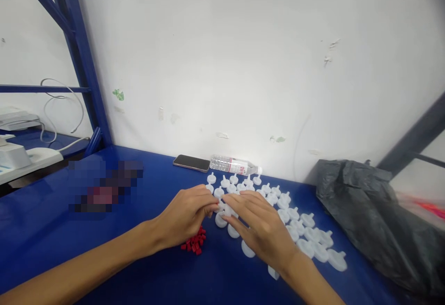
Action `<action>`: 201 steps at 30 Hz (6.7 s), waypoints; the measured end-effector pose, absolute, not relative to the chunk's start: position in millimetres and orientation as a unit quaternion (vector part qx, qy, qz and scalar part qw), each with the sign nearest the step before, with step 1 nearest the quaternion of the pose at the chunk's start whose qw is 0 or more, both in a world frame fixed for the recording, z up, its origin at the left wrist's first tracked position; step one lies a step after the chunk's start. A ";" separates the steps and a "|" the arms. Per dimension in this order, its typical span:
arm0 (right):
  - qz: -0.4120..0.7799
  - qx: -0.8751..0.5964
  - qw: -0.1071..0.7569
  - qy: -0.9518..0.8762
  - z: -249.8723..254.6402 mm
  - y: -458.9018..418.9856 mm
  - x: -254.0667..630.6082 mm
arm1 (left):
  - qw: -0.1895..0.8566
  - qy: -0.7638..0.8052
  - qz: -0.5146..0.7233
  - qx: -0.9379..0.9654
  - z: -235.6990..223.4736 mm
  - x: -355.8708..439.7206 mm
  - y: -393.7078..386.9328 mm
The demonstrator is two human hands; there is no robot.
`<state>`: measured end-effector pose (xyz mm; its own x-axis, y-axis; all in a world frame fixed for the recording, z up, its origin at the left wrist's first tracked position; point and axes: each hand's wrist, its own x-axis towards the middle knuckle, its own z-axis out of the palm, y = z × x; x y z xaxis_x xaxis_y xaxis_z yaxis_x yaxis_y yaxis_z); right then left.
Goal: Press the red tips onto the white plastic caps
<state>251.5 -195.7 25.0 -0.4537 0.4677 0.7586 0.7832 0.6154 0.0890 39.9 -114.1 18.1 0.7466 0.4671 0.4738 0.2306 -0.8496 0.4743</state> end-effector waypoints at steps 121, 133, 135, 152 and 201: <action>-0.106 -0.600 0.225 -0.760 13.3 -174.1 283.8 | -0.091 0.413 0.103 0.901 36.5 -1.1 -61.6; -0.120 -0.583 0.276 -0.755 14.2 -176.3 281.9 | 0.082 0.358 0.204 0.907 61.2 -2.8 -81.1; -0.111 -0.590 0.294 -0.744 15.4 -177.6 281.5 | 0.095 0.325 0.201 0.919 60.5 -0.2 -82.3; -0.041 -0.586 0.373 -0.718 20.3 -182.5 273.5 | 0.200 0.330 0.031 0.922 48.8 -0.8 -82.1; -0.062 -0.470 0.374 -0.797 14.3 -194.8 256.1 | 0.141 0.198 0.355 0.903 13.7 37.3 -110.2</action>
